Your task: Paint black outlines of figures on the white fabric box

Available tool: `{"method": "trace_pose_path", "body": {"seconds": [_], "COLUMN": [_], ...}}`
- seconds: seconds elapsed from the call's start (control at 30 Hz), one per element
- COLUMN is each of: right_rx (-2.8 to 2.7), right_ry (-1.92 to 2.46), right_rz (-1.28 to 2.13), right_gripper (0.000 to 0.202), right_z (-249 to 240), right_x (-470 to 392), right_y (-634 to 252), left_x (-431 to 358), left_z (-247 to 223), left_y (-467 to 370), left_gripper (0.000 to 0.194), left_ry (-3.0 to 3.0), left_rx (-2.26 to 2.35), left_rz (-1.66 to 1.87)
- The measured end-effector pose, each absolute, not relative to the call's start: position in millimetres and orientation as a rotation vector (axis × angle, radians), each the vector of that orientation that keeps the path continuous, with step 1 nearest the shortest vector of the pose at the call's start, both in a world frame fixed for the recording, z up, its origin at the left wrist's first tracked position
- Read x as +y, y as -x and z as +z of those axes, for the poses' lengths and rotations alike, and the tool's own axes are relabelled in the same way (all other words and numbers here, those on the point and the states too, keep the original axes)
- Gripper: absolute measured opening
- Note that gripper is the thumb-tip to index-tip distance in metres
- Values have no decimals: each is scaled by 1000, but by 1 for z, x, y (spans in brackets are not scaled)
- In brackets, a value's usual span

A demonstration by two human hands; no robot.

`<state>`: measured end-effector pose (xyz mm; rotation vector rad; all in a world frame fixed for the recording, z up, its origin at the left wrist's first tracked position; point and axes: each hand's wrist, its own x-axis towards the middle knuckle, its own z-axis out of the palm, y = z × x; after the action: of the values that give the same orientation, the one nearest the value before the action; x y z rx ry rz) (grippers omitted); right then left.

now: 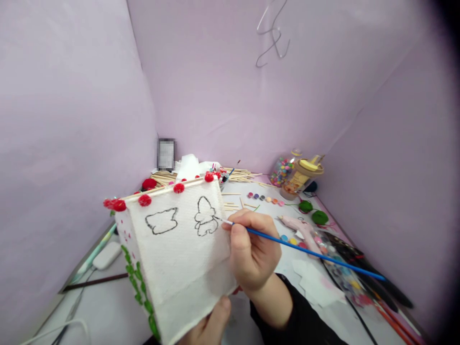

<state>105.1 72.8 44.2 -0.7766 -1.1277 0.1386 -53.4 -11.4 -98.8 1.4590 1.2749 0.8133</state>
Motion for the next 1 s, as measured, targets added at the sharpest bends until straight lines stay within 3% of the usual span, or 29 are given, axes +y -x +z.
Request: {"method": "trace_pose_path", "body": {"seconds": [0.57, 1.0], "right_rx": [-1124, -1116], "right_ry": [782, 796], "right_rz": [88, 92], "right_gripper": [19, 20], "right_z": [46, 42], "right_x": [75, 73], "right_y": [-106, -107], "left_x": [-10, -13], "left_z": [-92, -108], "left_y": [51, 51], "left_gripper": [47, 39], "left_ry": [-1385, -1396], "left_rx": [1280, 1266], "left_rz": [716, 770]}}
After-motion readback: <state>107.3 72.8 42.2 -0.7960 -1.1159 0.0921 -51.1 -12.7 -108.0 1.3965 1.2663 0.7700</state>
